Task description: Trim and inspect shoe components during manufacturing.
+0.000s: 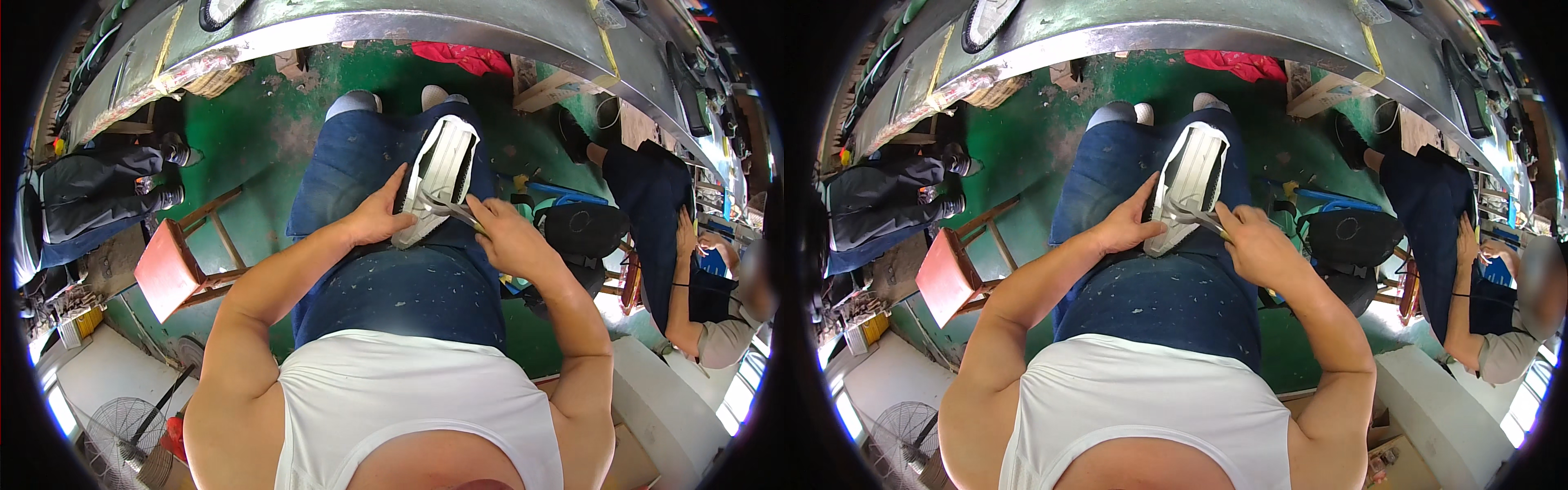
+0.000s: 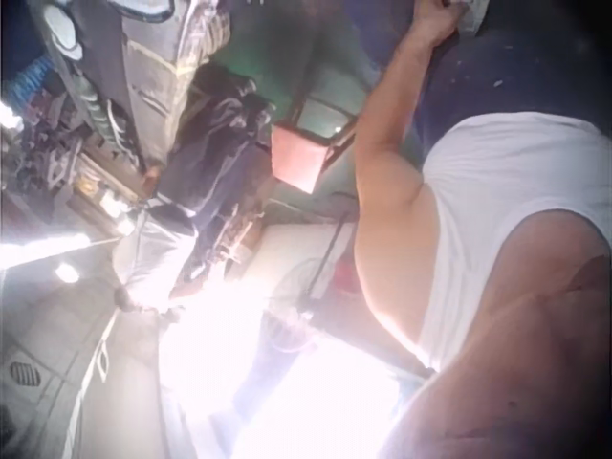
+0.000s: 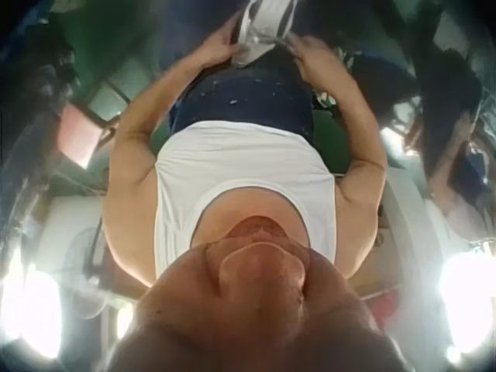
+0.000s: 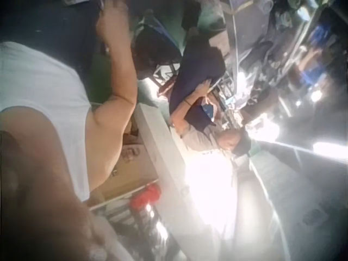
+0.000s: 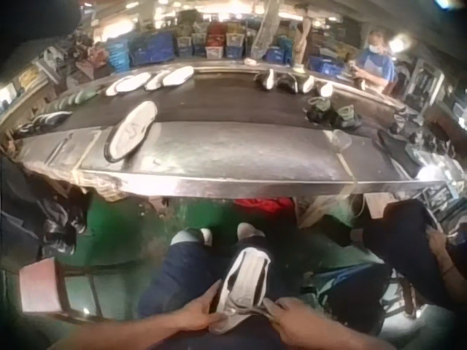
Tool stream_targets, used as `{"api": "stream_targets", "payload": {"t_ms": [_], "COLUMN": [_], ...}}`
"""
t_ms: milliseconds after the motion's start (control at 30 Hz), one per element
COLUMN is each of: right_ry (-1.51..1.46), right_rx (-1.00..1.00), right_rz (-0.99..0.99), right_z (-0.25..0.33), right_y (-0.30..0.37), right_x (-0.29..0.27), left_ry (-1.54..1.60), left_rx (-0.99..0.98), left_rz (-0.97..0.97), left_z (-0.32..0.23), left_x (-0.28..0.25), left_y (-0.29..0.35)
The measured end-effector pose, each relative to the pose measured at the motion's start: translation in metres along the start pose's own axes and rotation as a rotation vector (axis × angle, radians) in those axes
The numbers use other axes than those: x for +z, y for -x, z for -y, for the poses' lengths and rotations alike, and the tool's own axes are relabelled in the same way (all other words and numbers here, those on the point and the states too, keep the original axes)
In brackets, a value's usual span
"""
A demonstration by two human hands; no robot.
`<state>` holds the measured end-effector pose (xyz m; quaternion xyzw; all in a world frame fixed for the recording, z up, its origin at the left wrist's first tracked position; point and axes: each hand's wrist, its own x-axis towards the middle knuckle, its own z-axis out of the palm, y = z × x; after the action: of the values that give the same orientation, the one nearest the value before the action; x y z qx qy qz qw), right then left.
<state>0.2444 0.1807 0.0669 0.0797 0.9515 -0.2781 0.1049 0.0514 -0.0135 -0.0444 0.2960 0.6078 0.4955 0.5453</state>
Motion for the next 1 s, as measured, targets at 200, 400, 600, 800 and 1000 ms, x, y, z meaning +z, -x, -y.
{"api": "stream_targets", "payload": {"t_ms": [200, 400, 600, 800, 1000], "right_ry": [0.468, 0.064, 0.001, 0.235, -0.027], "right_rx": [0.018, 0.051, 0.017, 0.061, 0.066], "right_rz": [0.153, 0.198, 0.026, -0.107, -0.299], "right_z": [0.025, 0.004, 0.002, -0.005, -0.038], "right_y": [-0.034, -0.035, -0.022, -0.041, -0.027], "right_x": [-0.017, 0.016, 0.018, 0.008, 0.056], "left_ry": [0.101, 0.504, -0.209, -0.469, -0.673], "left_rx": [-0.060, -0.168, -0.028, 0.292, 0.342], "left_rz": [0.082, -0.375, -0.595, -0.562, -0.359], "left_z": [-0.011, -0.002, 0.009, 0.011, -0.008], "left_x": [-0.002, 0.022, 0.021, 0.019, 0.012], "left_y": [0.004, -0.020, -0.027, -0.026, -0.021]}}
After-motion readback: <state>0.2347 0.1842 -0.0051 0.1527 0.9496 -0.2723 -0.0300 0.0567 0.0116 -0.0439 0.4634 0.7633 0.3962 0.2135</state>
